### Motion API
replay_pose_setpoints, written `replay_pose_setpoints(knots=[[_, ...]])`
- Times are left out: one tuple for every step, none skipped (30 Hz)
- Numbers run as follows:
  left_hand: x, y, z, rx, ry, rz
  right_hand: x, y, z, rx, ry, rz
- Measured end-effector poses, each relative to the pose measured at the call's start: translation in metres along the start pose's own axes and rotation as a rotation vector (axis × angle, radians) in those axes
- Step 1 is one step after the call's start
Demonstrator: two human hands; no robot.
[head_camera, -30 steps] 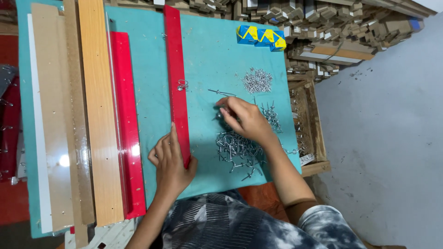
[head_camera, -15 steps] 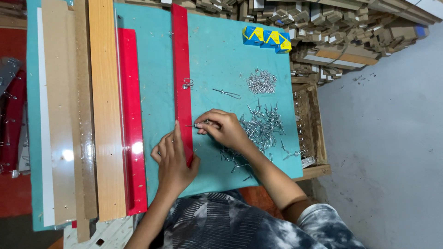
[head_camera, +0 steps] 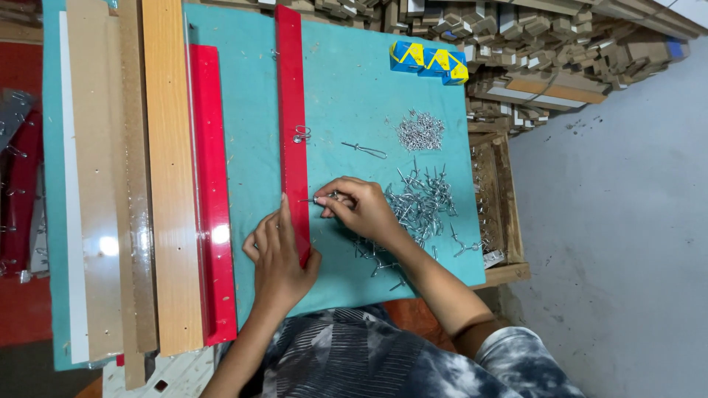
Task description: Attaching metal hooks to wooden strips and organizing the finished pieces.
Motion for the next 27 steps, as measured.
replay_pose_setpoints(knots=[[0.0,0.0,0.0,0.0,-0.001,-0.001,0.001,-0.004,0.0,0.0,0.0,0.001],[0.0,0.0,-0.001,0.004,0.001,0.003,0.003,-0.008,0.0,-0.044,-0.012,-0.022],[0.001,0.001,-0.001,0.008,0.003,0.006,0.004,-0.012,0.0,-0.088,-0.023,-0.045],[0.0,0.0,-0.001,0.009,0.003,0.005,0.004,-0.012,0.0,-0.087,-0.023,-0.045],[0.0,0.0,0.0,0.01,0.005,0.007,0.004,-0.012,0.001,-0.081,-0.027,-0.043],[0.0,-0.001,0.0,0.009,0.009,0.009,0.005,-0.011,0.001,-0.077,-0.03,-0.042],[0.0,-0.001,0.0,0.01,0.01,0.009,0.005,-0.01,0.001,-0.077,-0.03,-0.043],[0.0,0.0,-0.001,0.004,-0.001,0.003,0.005,-0.009,0.001,-0.059,-0.032,-0.029],[0.001,0.0,0.0,-0.001,-0.013,-0.004,0.005,-0.007,0.0,-0.042,-0.034,-0.016],[0.001,0.0,-0.001,-0.003,-0.013,-0.005,0.005,-0.006,0.0,-0.043,-0.035,-0.015],[0.001,0.001,-0.001,0.004,-0.011,-0.004,0.005,-0.004,-0.001,-0.035,-0.033,-0.013],[0.001,0.001,-0.002,0.013,-0.009,-0.006,0.005,-0.003,0.0,-0.025,-0.033,-0.013],[0.001,0.001,-0.002,0.014,-0.008,-0.008,0.005,-0.002,0.0,-0.024,-0.036,-0.012],[0.001,0.001,-0.002,0.012,-0.011,-0.007,0.004,-0.001,-0.001,-0.021,-0.037,-0.013],[0.001,0.001,-0.002,0.011,-0.014,-0.007,0.004,-0.001,-0.001,-0.018,-0.037,-0.013],[0.0,0.001,-0.001,0.01,-0.015,-0.006,0.003,-0.002,-0.001,-0.019,-0.036,-0.012],[0.0,0.001,0.0,0.017,-0.017,-0.01,0.002,-0.003,-0.001,-0.032,-0.037,-0.014],[0.0,0.0,0.0,0.027,-0.018,-0.015,0.002,-0.005,0.0,-0.044,-0.039,-0.017],[0.001,0.0,-0.001,0.028,-0.017,-0.015,0.002,-0.006,0.001,-0.043,-0.04,-0.017],[0.001,0.001,-0.002,0.018,-0.019,-0.012,0.002,-0.006,0.002,-0.052,-0.031,-0.014],[0.001,0.002,-0.002,0.008,-0.021,-0.008,0.001,-0.007,0.002,-0.061,-0.021,-0.011],[0.001,0.001,-0.002,0.008,-0.021,-0.008,0.001,-0.007,0.002,-0.061,-0.021,-0.011],[0.001,0.001,-0.002,0.017,-0.014,-0.004,0.001,-0.007,0.002,-0.059,-0.026,-0.008],[0.001,0.001,-0.002,0.026,-0.006,0.0,0.002,-0.007,0.002,-0.058,-0.031,-0.006],[0.001,0.001,-0.002,0.026,-0.006,0.001,0.002,-0.007,0.001,-0.058,-0.03,-0.006],[0.001,0.001,-0.002,0.022,-0.008,0.0,0.002,-0.006,0.001,-0.055,-0.023,0.001],[0.001,0.001,-0.003,0.018,-0.011,-0.002,0.001,-0.005,0.0,-0.052,-0.015,0.008]])
Point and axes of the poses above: each hand's wrist, its own x-axis towards the middle knuckle, its own z-axis out of the palm, y = z × x, the point moved 2 cm from there along x, towards the middle knuckle, and after that the axes turned 2 degrees about y, right-handed, at the moved point
